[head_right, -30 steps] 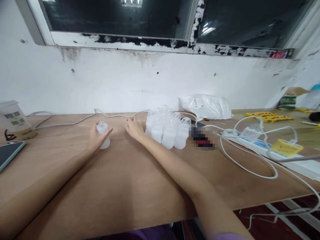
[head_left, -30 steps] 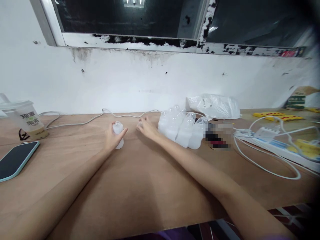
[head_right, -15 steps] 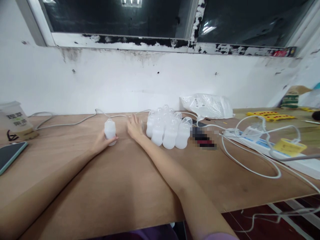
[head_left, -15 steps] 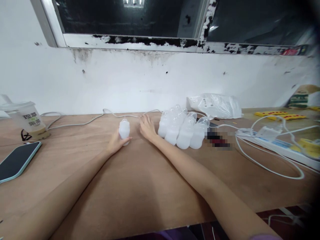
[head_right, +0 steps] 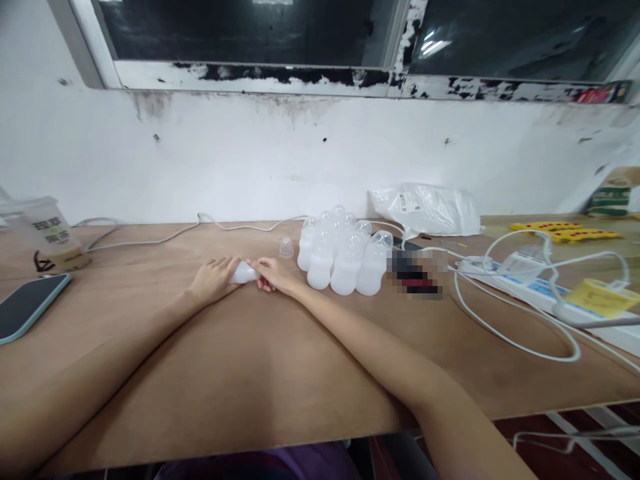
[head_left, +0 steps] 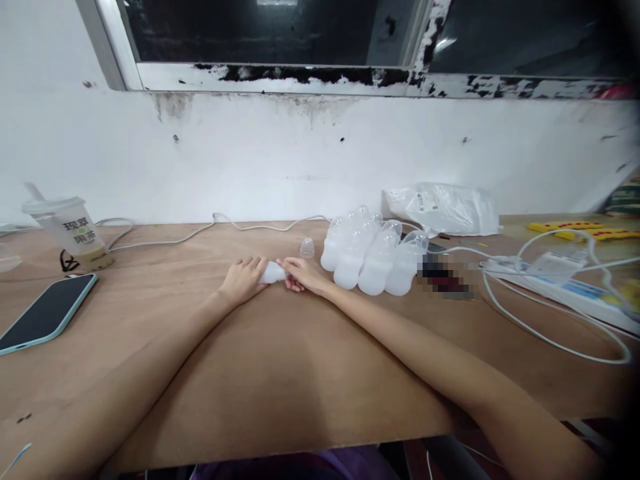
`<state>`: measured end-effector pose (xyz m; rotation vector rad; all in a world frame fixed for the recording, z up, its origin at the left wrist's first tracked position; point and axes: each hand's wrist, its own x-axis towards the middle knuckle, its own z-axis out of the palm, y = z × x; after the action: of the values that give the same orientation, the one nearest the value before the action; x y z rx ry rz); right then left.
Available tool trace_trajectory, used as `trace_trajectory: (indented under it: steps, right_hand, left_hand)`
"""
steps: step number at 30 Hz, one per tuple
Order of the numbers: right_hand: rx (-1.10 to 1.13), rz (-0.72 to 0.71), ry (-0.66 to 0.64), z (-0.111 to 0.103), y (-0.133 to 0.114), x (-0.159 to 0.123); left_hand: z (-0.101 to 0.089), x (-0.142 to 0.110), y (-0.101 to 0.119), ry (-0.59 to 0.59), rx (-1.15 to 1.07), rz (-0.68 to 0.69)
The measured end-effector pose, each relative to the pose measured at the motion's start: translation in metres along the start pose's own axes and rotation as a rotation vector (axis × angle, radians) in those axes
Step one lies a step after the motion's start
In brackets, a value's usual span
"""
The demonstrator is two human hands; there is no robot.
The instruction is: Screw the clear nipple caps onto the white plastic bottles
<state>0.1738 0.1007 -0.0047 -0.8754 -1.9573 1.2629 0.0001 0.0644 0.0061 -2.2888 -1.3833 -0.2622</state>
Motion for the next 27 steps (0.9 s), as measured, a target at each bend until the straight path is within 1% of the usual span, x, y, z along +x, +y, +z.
trace_trajectory:
  steps: [2, 4, 9, 11, 15, 19, 20, 22, 24, 25, 26, 27]
  right_hand:
    - [0.040, -0.009, -0.033, 0.000, 0.003, 0.000]
    - [0.026, -0.033, -0.021, 0.000, 0.004, -0.001]
    - [-0.137, -0.105, -0.036, -0.001, 0.000, -0.010]
    - [-0.228, -0.191, -0.024, -0.001, -0.003, -0.013]
    - [-0.315, -0.410, 0.077, 0.002, -0.008, -0.013]
    - [-0.394, -0.528, 0.099, 0.007, -0.012, -0.013]
    - [-0.401, -0.533, 0.119, 0.008, -0.012, -0.014]
    - [-0.386, -0.493, 0.197, 0.010, -0.012, -0.014]
    - [-0.401, -0.383, 0.305, 0.009, -0.010, -0.014]
    - [-0.435, -0.317, 0.340, 0.008, -0.009, -0.014]
    - [-0.477, -0.257, 0.343, 0.006, -0.007, -0.013]
    - [-0.507, -0.210, 0.320, 0.004, -0.005, -0.013]
  left_hand:
    - [-0.002, 0.001, 0.001, -0.013, -0.017, 0.012]
    - [-0.005, 0.001, 0.001, -0.024, -0.036, 0.021]
    - [-0.012, -0.001, -0.003, -0.079, -0.066, 0.064]
    - [-0.014, -0.001, -0.008, -0.111, -0.072, 0.064]
    - [-0.014, 0.000, -0.018, -0.169, -0.084, 0.042]
    - [-0.014, 0.003, -0.025, -0.197, -0.168, 0.040]
    - [-0.014, 0.003, -0.025, -0.197, -0.189, 0.029]
    - [-0.014, 0.002, -0.022, -0.185, -0.204, -0.014]
    - [-0.013, 0.001, -0.015, -0.148, -0.181, -0.042]
    - [-0.012, 0.001, -0.011, -0.127, -0.162, -0.038]
    - [-0.012, 0.000, -0.007, -0.107, -0.144, -0.022]
    - [-0.011, 0.000, -0.004, -0.092, -0.128, -0.002]
